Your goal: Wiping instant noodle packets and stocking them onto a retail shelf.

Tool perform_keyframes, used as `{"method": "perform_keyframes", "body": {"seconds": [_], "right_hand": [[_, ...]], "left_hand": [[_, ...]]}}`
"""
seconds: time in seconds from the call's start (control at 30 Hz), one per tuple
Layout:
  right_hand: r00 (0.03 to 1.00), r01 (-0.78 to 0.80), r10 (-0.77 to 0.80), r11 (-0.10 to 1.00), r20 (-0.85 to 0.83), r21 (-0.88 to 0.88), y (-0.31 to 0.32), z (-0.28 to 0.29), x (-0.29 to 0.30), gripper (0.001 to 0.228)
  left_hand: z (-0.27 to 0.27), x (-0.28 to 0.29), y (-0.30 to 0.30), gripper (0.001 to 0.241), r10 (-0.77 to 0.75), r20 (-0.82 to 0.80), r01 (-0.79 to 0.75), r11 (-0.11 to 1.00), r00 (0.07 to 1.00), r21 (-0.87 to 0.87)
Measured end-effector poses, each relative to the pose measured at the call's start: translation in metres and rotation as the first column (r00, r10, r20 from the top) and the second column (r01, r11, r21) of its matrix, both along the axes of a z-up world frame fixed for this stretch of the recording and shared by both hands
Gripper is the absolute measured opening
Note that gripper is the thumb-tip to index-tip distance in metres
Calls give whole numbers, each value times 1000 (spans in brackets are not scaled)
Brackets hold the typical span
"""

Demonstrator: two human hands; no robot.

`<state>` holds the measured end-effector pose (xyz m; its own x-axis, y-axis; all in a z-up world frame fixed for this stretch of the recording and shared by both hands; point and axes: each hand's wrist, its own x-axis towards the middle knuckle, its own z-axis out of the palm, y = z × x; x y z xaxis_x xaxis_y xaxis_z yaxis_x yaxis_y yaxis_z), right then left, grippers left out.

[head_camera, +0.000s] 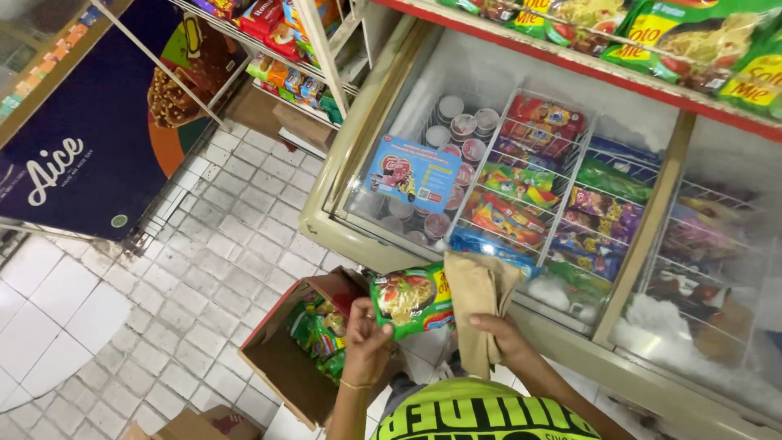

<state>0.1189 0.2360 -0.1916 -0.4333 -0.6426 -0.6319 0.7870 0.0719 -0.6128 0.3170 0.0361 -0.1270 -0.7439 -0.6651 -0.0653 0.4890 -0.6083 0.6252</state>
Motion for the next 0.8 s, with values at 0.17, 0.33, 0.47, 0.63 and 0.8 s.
{"method": "perform_keyframes", "body": {"seconds": [0.17,0.33,0.47,0.63,0.8], "right_hand": [[965,-36,50,998,-256,59,37,35,-47,60],[779,-195,-73,915,-622,-352,35,14,-65,91],[723,-228,-196,838,-663,-496,18,45,-65,85],[575,-138,-310,875,-757,-463,-12,100,-73,66],[-61,-31,452,890,-890,454,-41,62,-68,70]], "left_hand": [[29,-60,34,100,-201,172,190,979,964,78],[-29,-97,70,54,-68,325,32,993,943,115],[22,-122,80,56,-88,306,8,967,948,254],[23,-152,70,51,-31,363,-86,950,931,300],[-14,-175,46,49,-32,408,-102,947,912,303]]}}
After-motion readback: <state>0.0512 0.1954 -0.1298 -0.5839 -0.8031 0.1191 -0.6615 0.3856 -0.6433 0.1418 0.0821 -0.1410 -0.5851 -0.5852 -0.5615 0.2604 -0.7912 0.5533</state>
